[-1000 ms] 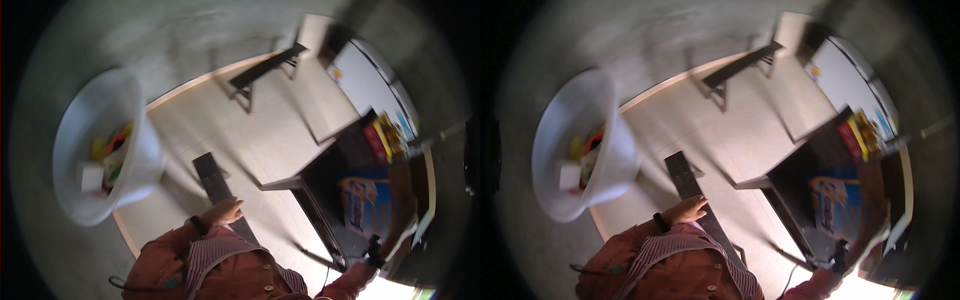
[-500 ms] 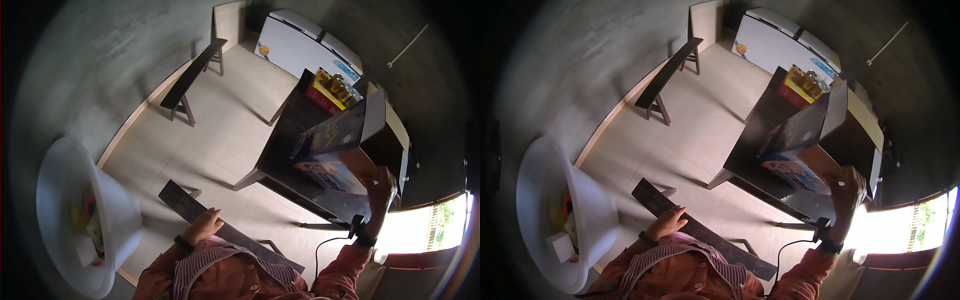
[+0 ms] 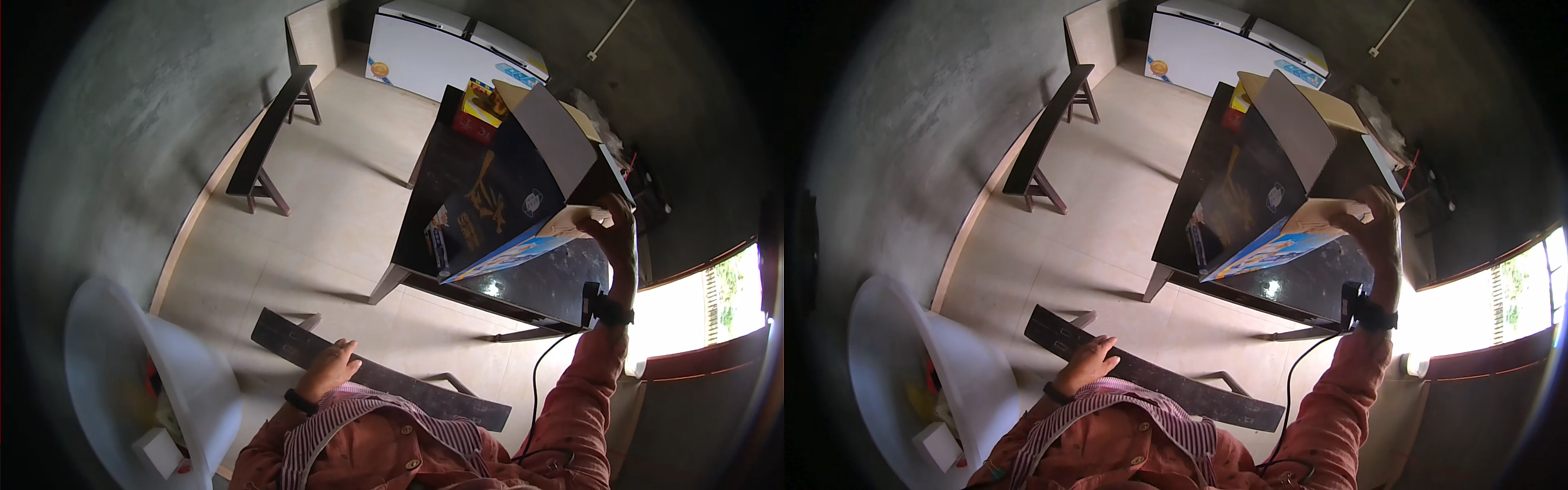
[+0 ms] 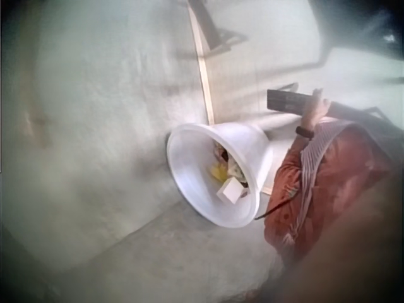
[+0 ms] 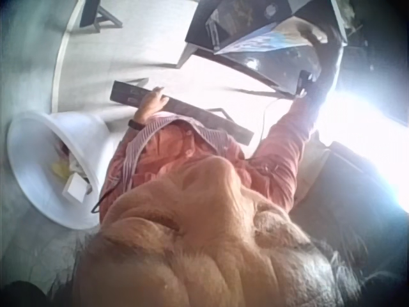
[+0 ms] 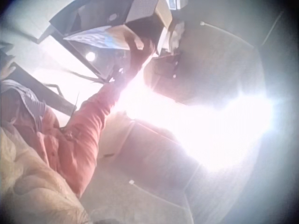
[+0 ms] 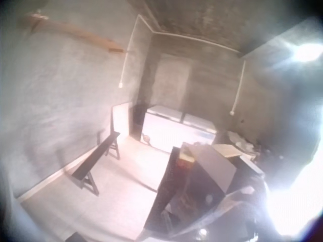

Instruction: Organize items on a table, dispose of waste, and sweep the floor.

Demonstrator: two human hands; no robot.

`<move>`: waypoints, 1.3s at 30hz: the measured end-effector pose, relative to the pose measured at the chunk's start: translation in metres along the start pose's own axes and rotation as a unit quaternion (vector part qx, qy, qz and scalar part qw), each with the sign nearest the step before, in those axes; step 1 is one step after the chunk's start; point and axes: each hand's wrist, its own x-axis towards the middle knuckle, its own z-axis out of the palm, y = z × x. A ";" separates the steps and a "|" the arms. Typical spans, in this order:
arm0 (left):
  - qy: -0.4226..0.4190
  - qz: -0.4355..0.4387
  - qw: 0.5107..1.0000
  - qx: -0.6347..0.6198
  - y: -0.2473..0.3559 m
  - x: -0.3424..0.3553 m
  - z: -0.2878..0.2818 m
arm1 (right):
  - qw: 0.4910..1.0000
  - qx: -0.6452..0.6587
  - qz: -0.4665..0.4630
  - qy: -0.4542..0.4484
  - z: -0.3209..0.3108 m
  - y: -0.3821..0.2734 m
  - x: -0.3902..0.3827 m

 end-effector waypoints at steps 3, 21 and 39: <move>-0.005 0.000 1.000 0.010 0.007 -0.001 0.003 | 1.000 -0.005 -0.019 0.022 0.002 0.000 -0.004; -0.091 0.005 0.996 0.013 0.036 0.009 0.006 | 0.999 0.017 0.005 0.036 0.005 -0.011 -0.003; -0.152 -0.039 0.987 0.048 0.074 0.007 0.060 | 0.923 0.115 0.367 0.002 0.140 0.087 -0.396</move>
